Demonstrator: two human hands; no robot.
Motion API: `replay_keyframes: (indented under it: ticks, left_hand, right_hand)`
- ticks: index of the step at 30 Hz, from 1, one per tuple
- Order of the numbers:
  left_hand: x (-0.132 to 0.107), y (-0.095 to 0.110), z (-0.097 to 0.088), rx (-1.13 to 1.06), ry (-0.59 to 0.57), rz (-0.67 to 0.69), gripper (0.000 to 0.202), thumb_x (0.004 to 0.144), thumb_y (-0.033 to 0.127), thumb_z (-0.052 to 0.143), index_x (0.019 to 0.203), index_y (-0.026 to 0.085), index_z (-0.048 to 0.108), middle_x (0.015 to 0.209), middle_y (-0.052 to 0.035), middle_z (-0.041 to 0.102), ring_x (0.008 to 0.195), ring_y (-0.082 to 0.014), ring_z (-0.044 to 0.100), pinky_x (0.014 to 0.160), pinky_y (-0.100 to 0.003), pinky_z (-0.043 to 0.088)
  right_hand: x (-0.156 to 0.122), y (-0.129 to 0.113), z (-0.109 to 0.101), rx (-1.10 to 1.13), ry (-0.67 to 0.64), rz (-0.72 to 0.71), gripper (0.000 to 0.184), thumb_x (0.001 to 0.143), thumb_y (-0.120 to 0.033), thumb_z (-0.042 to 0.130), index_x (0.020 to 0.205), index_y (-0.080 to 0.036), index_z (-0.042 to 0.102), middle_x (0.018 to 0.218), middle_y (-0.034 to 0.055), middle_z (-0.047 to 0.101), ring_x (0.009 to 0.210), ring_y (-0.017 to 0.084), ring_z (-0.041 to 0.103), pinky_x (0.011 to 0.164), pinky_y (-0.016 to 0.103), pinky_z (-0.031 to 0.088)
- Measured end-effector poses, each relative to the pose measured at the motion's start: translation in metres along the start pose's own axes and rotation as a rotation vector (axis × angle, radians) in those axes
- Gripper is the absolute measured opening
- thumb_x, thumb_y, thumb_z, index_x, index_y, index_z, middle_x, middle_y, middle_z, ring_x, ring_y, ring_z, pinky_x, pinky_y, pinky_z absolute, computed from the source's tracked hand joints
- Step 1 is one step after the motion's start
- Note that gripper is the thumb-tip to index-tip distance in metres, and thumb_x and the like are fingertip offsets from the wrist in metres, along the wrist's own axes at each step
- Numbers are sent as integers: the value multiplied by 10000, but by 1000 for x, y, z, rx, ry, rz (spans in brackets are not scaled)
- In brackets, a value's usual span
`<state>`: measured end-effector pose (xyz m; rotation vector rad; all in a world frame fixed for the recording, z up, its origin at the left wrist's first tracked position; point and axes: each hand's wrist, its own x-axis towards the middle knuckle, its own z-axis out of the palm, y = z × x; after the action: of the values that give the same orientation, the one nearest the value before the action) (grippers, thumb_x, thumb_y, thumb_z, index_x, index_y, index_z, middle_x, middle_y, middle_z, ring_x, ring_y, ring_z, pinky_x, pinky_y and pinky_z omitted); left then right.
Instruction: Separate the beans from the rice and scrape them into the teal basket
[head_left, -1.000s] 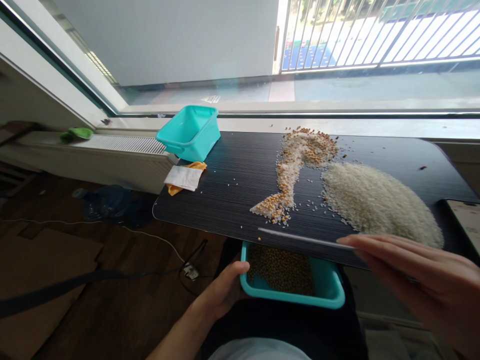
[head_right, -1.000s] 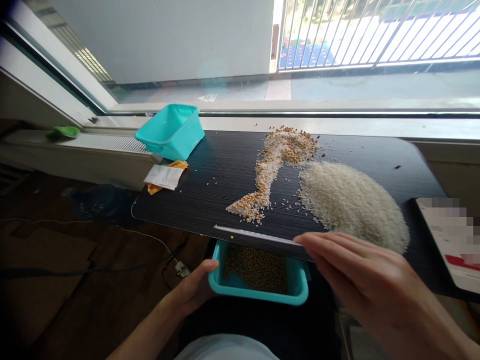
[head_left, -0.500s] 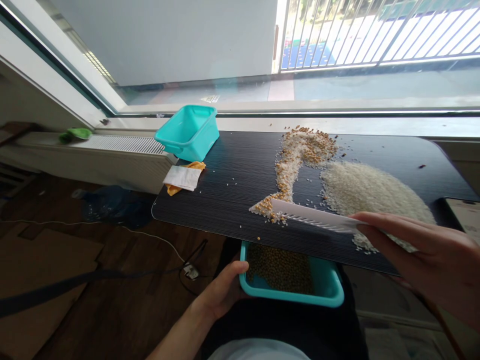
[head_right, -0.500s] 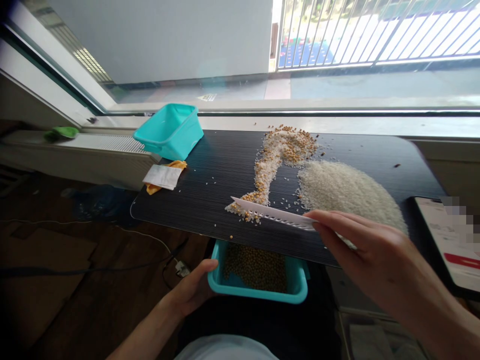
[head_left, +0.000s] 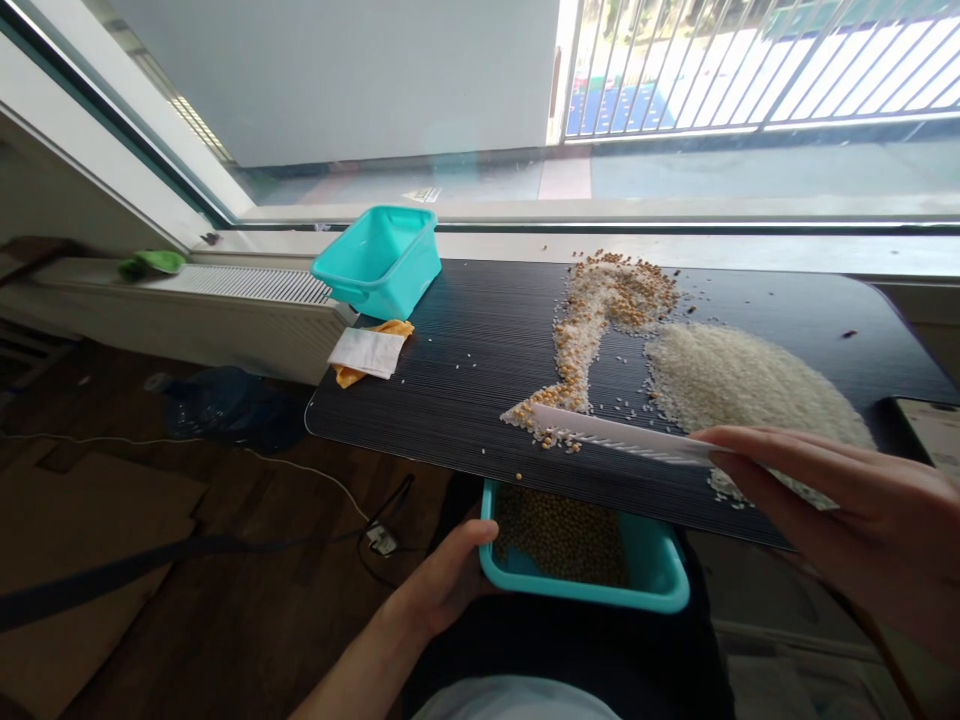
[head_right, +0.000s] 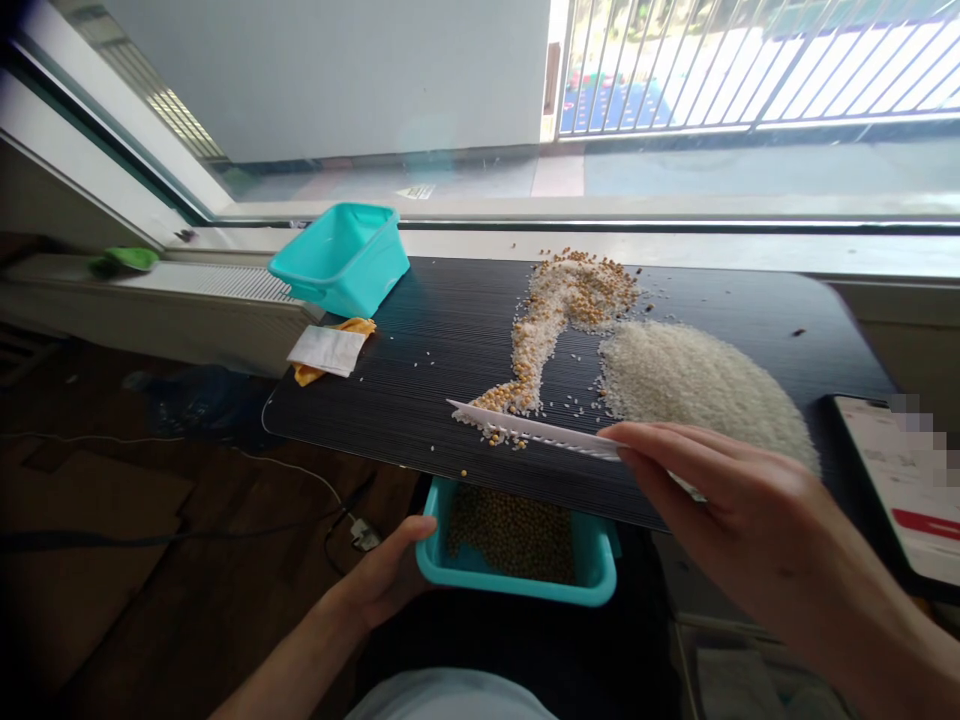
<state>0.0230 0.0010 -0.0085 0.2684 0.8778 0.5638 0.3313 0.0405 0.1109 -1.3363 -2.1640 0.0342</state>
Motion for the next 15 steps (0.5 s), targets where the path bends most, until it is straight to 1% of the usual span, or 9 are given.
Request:
replay_keyframes:
  ticks: [5, 10, 15]
  left_hand:
    - [0, -1, -2, -6, 17, -6, 413, 824, 384, 584, 1151, 144, 659, 1135, -107, 712, 1148, -294, 612, 953, -424, 492]
    - [0, -1, -4, -15, 22, -5, 479, 786, 405, 635, 1190, 148, 643, 1144, -112, 709, 1146, -306, 611, 936, -422, 499]
    - [0, -1, -6, -6, 26, -7, 454, 795, 403, 619, 1171, 153, 655, 1185, -114, 692, 1168, -314, 596, 945, -437, 490]
  right_hand:
    - [2, 2, 5, -16, -16, 20, 204, 880, -301, 555, 1009, -264, 708, 934, -16, 776, 717, 155, 735, 673, 220, 589]
    - [3, -1, 3, 37, -14, 16, 187, 861, -319, 568, 963, -296, 724, 895, -39, 779, 694, 155, 735, 644, 212, 592]
    - [4, 1, 4, -27, -1, 17, 210, 877, -319, 555, 1000, -268, 717, 932, -5, 779, 724, 170, 739, 671, 235, 592]
